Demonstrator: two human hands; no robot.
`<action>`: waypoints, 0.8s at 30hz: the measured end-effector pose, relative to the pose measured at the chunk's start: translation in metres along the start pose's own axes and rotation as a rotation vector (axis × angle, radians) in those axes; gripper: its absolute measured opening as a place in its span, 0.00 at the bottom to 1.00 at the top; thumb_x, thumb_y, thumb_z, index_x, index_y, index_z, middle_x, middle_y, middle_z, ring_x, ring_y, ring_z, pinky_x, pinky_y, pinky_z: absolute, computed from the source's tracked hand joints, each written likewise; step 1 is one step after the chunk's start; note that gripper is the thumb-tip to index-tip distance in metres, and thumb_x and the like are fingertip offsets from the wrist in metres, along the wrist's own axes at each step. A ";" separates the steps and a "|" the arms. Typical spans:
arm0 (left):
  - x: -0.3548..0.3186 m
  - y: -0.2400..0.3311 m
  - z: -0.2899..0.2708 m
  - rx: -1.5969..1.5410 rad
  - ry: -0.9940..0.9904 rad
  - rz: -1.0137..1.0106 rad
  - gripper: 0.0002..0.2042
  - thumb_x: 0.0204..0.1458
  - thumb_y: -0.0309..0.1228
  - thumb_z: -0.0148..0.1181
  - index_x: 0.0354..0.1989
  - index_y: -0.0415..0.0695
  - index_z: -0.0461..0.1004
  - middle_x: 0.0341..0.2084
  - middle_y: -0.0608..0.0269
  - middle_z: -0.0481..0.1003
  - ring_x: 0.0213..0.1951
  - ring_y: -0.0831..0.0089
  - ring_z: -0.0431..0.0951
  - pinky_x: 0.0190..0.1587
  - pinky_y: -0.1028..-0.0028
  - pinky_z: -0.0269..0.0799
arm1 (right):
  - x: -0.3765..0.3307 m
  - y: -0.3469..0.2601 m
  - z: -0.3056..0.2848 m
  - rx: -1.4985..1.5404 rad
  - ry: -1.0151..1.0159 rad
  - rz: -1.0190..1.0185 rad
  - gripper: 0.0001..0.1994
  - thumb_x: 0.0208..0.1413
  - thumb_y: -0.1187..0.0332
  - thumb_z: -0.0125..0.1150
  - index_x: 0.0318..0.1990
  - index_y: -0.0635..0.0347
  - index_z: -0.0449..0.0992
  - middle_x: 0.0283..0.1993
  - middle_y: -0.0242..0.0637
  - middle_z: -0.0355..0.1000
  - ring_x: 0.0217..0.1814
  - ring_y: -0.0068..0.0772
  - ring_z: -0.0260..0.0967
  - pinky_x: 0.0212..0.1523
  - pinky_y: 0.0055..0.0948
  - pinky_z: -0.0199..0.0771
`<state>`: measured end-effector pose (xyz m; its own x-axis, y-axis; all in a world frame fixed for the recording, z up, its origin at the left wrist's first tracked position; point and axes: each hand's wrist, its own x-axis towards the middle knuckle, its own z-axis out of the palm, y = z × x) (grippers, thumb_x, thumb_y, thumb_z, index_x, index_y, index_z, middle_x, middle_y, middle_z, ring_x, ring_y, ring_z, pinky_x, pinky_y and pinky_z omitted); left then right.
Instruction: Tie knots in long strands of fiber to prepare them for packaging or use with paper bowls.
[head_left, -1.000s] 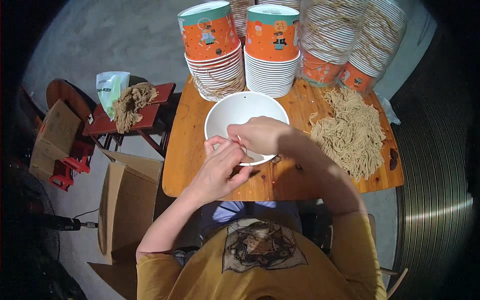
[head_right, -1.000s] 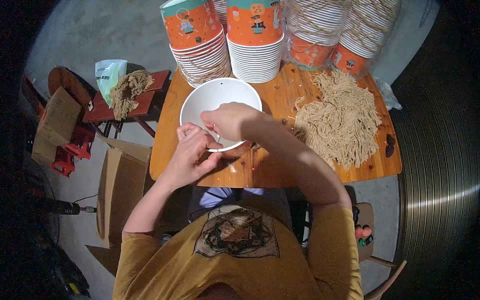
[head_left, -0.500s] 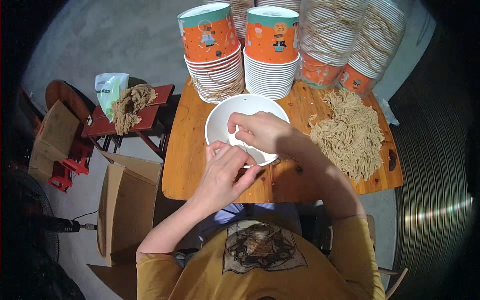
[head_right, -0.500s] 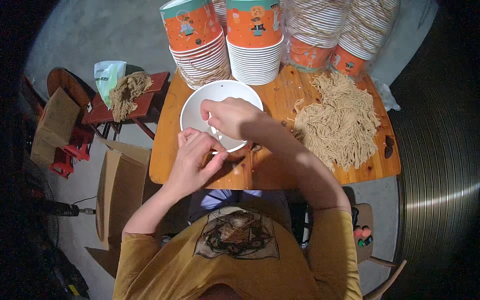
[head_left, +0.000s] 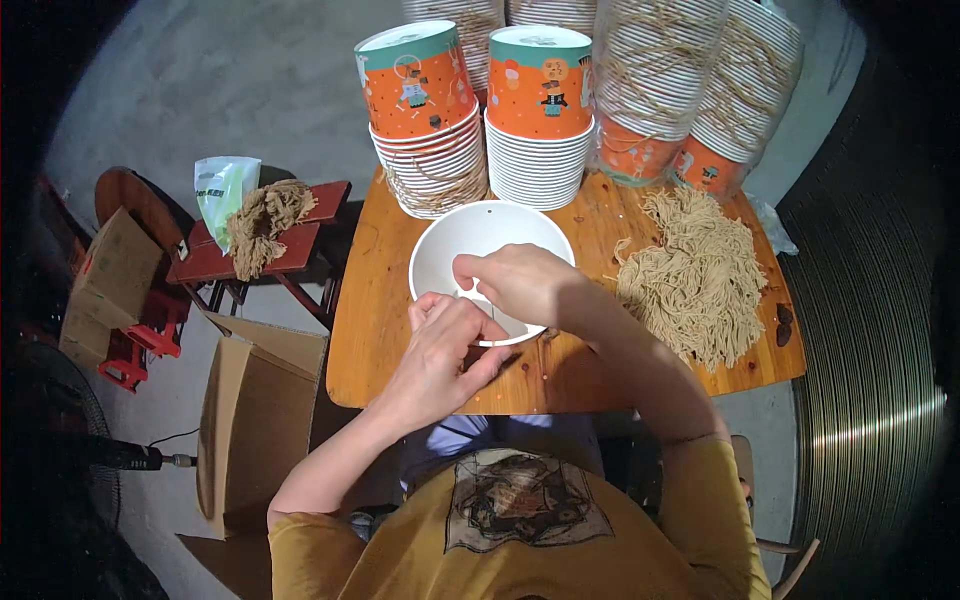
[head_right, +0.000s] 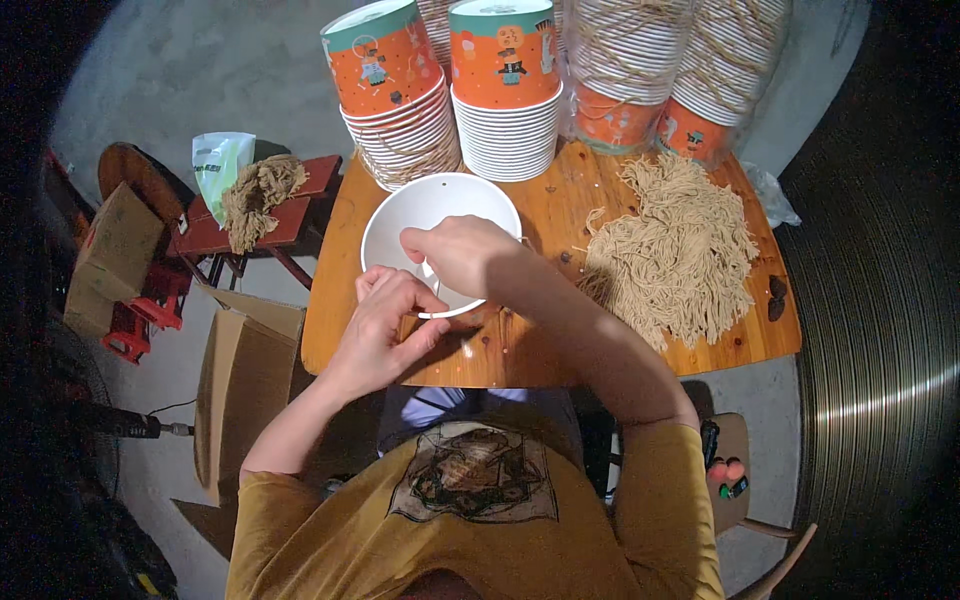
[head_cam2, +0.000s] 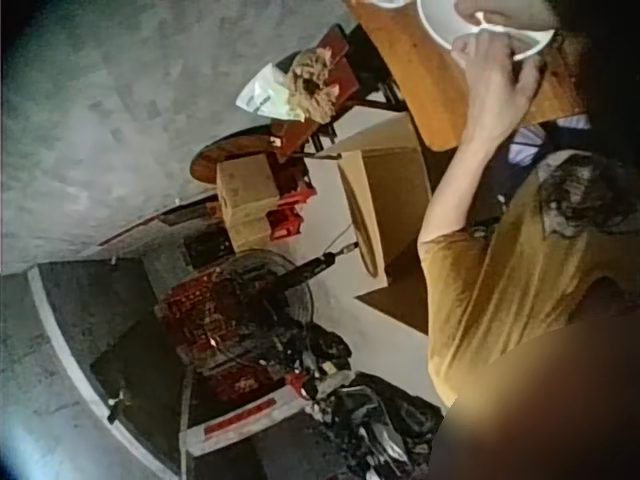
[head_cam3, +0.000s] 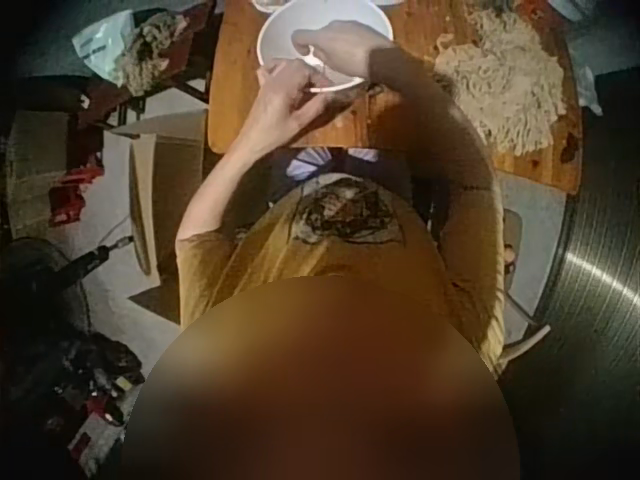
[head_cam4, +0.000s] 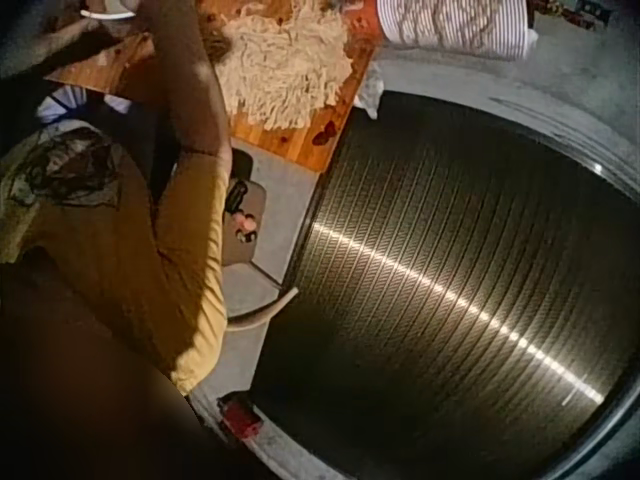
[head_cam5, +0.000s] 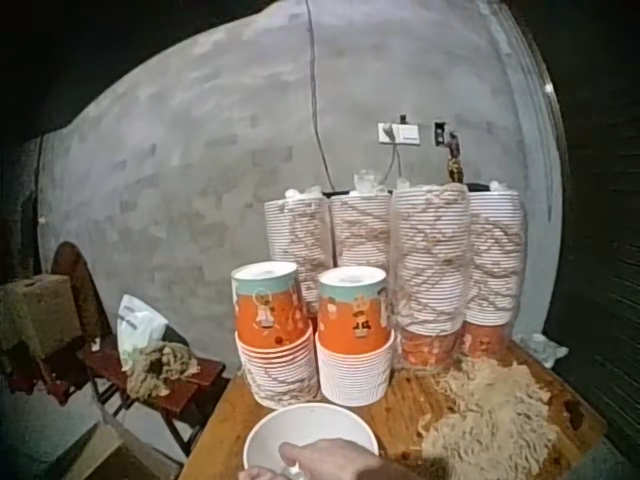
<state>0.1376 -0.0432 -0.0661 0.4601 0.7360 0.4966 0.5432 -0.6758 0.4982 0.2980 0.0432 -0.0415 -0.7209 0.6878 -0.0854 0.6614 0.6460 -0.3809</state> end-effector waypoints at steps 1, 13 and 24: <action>0.000 -0.001 -0.002 -0.011 -0.025 0.007 0.07 0.48 0.28 0.63 0.31 0.44 0.69 0.26 0.64 0.66 0.35 0.67 0.69 0.51 0.64 0.53 | 0.000 -0.001 0.000 0.011 -0.025 0.014 0.10 0.56 0.67 0.45 0.44 0.55 0.68 0.34 0.50 0.74 0.38 0.51 0.73 0.38 0.44 0.70; 0.011 -0.029 -0.065 0.112 -0.307 0.114 0.04 0.50 0.31 0.60 0.32 0.48 0.74 0.31 0.67 0.69 0.44 0.69 0.70 0.60 0.62 0.47 | -0.026 0.027 -0.026 1.026 0.173 -0.168 0.09 0.61 0.67 0.51 0.44 0.60 0.71 0.24 0.21 0.62 0.26 0.09 0.57 0.23 0.12 0.53; 0.011 -0.075 -0.087 0.211 -0.205 -0.072 0.10 0.48 0.17 0.55 0.31 0.52 0.72 0.53 0.64 0.61 0.58 0.61 0.56 0.61 0.61 0.46 | -0.095 0.081 0.013 2.007 0.455 -0.284 0.12 0.60 0.71 0.49 0.51 0.56 0.67 0.37 0.29 0.70 0.26 0.18 0.61 0.24 0.17 0.64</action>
<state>0.0407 0.0117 -0.0367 0.5357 0.7889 0.3012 0.7037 -0.6142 0.3573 0.4175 0.0255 -0.0759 -0.4404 0.8740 0.2056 -0.7521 -0.2341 -0.6160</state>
